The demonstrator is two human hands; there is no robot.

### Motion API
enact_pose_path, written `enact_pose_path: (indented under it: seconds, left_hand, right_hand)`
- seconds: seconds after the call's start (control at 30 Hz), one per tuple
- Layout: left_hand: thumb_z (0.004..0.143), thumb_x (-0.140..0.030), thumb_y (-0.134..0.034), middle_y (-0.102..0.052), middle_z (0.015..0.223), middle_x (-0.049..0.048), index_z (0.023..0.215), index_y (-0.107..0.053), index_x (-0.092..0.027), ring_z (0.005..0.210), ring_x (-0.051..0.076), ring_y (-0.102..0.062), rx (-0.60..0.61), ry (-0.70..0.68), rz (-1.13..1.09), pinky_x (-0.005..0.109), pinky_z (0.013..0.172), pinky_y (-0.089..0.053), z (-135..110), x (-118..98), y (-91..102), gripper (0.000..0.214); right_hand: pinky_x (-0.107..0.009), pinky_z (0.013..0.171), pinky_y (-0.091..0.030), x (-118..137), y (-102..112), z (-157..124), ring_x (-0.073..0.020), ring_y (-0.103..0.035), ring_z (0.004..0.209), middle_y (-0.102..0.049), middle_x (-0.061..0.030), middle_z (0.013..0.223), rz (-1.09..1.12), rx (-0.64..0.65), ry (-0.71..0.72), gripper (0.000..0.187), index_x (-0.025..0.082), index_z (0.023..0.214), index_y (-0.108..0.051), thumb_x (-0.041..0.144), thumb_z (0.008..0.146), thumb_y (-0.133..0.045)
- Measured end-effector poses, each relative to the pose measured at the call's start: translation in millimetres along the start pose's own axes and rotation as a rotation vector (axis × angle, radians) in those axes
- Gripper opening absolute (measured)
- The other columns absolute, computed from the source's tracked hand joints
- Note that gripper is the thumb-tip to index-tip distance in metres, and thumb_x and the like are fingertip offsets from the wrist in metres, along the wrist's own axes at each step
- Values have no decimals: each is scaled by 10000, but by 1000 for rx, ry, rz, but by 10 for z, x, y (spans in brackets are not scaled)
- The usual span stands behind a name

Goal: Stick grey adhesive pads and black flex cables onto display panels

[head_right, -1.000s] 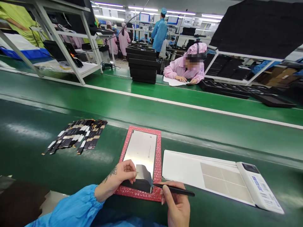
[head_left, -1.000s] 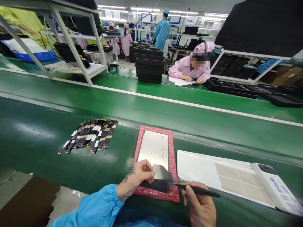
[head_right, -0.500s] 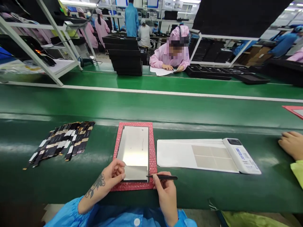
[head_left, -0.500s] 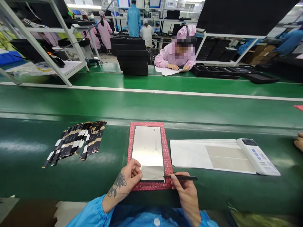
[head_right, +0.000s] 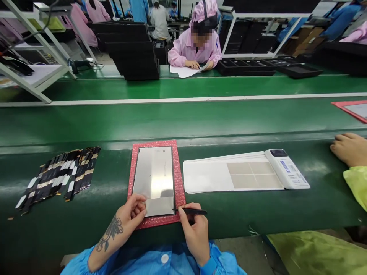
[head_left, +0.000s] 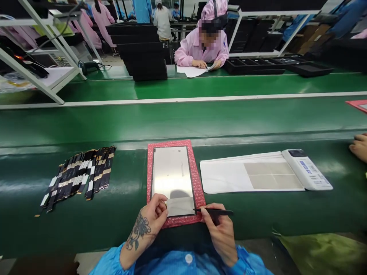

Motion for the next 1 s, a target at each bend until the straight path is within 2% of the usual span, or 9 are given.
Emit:
enact_pose_path:
  seconds: [0.3,0.63,0.8,0.93,1.0]
  left_hand:
    - [821,-292,-490,-581,719,-34,1016,-522,-196,572,85,-526,-9,19,108,171,544,-435,-25,-26,26,220]
    - [788,-325,-507,-562,654,-50,941,-542,-201,513,79,-512,-105,-18,114,164,487,-407,-22,-69,-16,200]
    - [787,-321,-489,-549,665,-58,936,-536,-207,524,76,-483,-166,25,93,174,517,-396,-42,-140,-33,193]
    - [777,-340,-504,-547,667,-56,934,-534,-203,535,82,-481,-125,54,68,186,526,-390,-60,-221,-43,211]
    - [781,-338,-498,-539,667,-57,933,-536,-203,536,81,-469,-142,56,68,187,531,-387,-64,-236,-39,207]
  right_hand:
    - [-233,601,-514,162,-18,-26,-127,-611,631,-606,-28,777,-77,-14,132,242,156,860,-626,392,910,-605]
    - [-222,595,-508,210,-33,-10,-122,-605,637,-597,-25,767,-96,-7,177,235,154,854,-621,376,924,-591]
    - [-211,597,-503,230,-28,-12,-117,-595,643,-598,-20,760,-131,-13,196,219,161,855,-624,364,927,-587]
    - [-201,592,-496,252,-24,-3,-113,-590,646,-599,-16,756,-138,-22,215,205,166,846,-625,352,926,-589]
    - [-204,592,-496,257,-23,-2,-117,-589,649,-597,-18,754,-141,-24,217,211,167,839,-625,356,926,-586]
Point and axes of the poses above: each hand's wrist, its own z-axis towards the middle knuckle, its own y-axis out of the back of the hand, x = y × z, the point moved 2 cm from there along z, towards the middle knuckle
